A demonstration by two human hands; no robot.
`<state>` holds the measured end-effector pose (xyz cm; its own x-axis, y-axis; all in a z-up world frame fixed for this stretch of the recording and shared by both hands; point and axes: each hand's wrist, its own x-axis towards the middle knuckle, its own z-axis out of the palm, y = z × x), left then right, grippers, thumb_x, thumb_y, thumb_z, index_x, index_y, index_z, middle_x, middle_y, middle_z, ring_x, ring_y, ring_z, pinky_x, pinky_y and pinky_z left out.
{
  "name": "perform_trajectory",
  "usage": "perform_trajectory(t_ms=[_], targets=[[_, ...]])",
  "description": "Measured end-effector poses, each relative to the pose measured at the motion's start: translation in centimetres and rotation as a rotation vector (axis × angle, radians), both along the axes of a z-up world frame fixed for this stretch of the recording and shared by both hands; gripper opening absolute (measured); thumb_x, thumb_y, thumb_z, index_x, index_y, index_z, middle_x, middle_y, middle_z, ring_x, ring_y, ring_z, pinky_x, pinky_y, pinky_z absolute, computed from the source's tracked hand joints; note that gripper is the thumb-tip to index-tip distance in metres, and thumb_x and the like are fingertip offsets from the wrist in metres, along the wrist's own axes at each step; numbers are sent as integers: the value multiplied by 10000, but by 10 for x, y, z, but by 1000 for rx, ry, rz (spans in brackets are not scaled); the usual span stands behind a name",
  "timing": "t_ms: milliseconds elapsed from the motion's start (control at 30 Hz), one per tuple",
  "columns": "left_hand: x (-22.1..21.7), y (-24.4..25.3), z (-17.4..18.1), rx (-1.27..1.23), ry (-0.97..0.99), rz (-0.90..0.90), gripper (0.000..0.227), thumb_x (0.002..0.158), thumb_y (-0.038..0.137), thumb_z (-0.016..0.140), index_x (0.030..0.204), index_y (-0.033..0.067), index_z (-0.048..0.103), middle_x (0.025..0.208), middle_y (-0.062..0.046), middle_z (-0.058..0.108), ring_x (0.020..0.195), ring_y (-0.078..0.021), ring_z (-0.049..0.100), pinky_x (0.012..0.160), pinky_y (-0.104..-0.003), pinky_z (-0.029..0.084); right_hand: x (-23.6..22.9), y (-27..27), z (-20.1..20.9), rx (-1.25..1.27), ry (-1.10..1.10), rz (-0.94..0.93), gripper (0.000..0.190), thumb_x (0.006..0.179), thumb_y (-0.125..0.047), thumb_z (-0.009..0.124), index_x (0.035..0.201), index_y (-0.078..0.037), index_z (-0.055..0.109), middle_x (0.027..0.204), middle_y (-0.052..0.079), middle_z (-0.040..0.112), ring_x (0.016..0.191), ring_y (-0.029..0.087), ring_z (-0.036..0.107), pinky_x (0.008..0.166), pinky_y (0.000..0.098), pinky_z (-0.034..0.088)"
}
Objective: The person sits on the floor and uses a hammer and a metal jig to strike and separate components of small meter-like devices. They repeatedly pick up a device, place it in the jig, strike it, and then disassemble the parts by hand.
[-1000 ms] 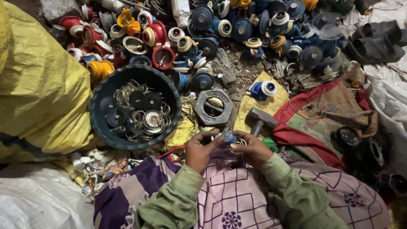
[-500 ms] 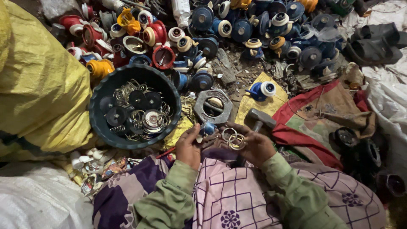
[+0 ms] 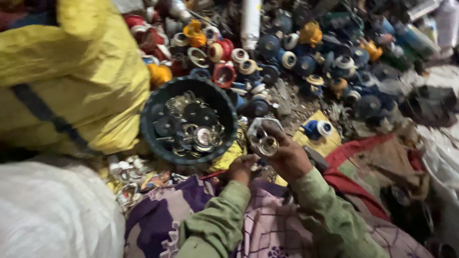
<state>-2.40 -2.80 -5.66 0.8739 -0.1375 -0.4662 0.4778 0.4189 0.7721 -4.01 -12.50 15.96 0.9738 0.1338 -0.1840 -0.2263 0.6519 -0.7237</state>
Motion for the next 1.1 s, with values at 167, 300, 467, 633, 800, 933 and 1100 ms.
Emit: perform_trajectory(t_ms=[167, 300, 467, 633, 800, 933, 1100], targets=[[1, -6, -7, 180, -96, 32, 237, 774, 202, 811, 924, 17, 810, 865, -70, 794, 796, -152, 714, 746, -297, 569, 55, 46, 11, -373, -85, 15, 801, 730, 135, 454, 1518, -6, 477, 1529, 143, 538, 1264, 256, 574, 1004, 365, 452], [7, -11, 3, 68, -27, 53, 269, 749, 178, 812, 950, 0, 790, 884, -93, 784, 789, -168, 707, 730, -328, 580, 79, 62, 1, -317, -35, 0, 733, 782, 137, 474, 1501, -8, 475, 1508, 148, 536, 1283, 277, 574, 1019, 383, 479], [11, -9, 17, 161, -119, 44, 300, 775, 218, 807, 985, 6, 782, 905, -76, 796, 800, -144, 720, 745, -304, 578, 79, 62, -23, -313, -31, -30, 641, 814, 156, 481, 1444, 37, 509, 1471, 170, 568, 1310, 289, 597, 1103, 412, 508], [7, -14, 19, 132, 3, 77, 295, 755, 249, 879, 903, 7, 800, 810, -89, 769, 688, -155, 670, 640, -312, 545, 85, 0, -49, -575, -75, -217, 549, 884, 98, 587, 1421, -7, 535, 1354, 173, 597, 1116, 240, 651, 949, 378, 564], [12, -27, 14, -129, 48, 159, 241, 765, 164, 894, 884, 3, 760, 830, -78, 737, 657, -145, 633, 580, -292, 513, 103, -97, -103, -1230, -59, -313, 412, 931, -82, 685, 1336, -40, 624, 1282, 114, 700, 1060, 227, 690, 845, 348, 570], [11, -19, 25, -60, 35, 179, 225, 746, 161, 885, 847, 6, 755, 824, -77, 759, 672, -127, 682, 585, -275, 566, 91, -121, -157, -1851, -417, -197, 466, 814, -156, 781, 1251, -30, 680, 1197, 193, 694, 1089, 382, 649, 947, 467, 526], [5, -10, 35, 46, 130, -44, 289, 765, 228, 887, 874, 1, 746, 817, -91, 741, 663, -172, 666, 583, -317, 521, 77, -116, -191, -2171, -406, -214, 428, 765, -251, 860, 1122, -68, 710, 1119, 240, 632, 1069, 467, 520, 939, 542, 434]])
